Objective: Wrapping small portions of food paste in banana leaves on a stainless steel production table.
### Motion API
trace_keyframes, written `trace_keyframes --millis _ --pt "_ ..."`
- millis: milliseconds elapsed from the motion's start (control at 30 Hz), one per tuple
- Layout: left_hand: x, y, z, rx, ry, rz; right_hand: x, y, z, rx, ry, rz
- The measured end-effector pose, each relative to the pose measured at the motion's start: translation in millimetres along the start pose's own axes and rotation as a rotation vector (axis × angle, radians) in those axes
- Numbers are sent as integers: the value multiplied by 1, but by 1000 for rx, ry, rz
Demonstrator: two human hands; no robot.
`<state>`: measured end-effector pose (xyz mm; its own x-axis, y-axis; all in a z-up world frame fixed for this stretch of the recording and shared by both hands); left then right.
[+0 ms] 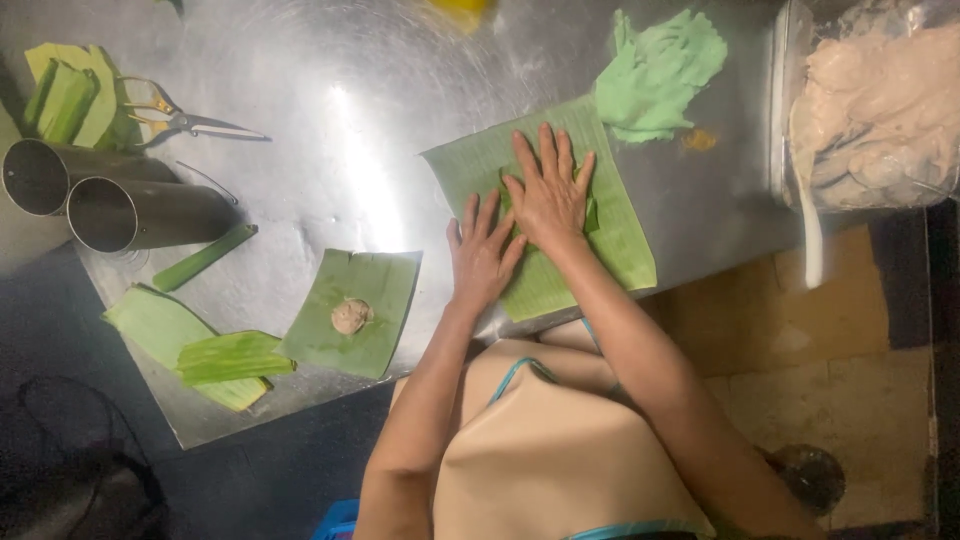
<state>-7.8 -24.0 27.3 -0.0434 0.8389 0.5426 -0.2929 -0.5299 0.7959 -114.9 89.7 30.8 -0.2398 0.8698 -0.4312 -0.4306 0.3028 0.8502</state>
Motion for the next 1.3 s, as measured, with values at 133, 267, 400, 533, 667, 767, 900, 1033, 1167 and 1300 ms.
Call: trace_keyframes --millis 133,267,400,533,667,767,900,1033,1167,1300 --pt "-3 2 -3 -37 7 27 16 7 9 4 161 -124" --pt "-5 -2 -3 -67 11 -43 15 2 19 -40 242 64" --pt "-3 0 -4 -74 19 -83 17 3 15 -28 259 10" --pt "-3 2 -4 -63 2 -88 45 8 36 81 438 -116" --pt "-4 -4 -4 -11 -4 -123 87 5 89 233 572 50" --pt "4 -15 0 121 -63 -174 108 -3 100 247 588 87" --pt "-2 -50 2 348 -413 -113 106 2 97 291 588 69" --pt "-1 -44 10 378 -442 -168 116 -1 90 307 606 105" --pt "-7 -42 6 380 -410 -203 117 7 81 287 648 101" --pt "14 -19 9 349 -333 -9 111 31 72 204 721 65"
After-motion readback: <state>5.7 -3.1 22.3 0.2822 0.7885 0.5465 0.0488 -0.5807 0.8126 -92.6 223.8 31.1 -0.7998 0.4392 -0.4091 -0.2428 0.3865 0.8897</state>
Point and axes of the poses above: each hand's wrist, its own z-axis away from the middle knuckle, its own y-axis out of the back of the hand, x = y × z, the point moved 2 cm from there along -z, towards the middle knuckle, and after that the axes turned 13 degrees about -x, right-handed, at the moved point
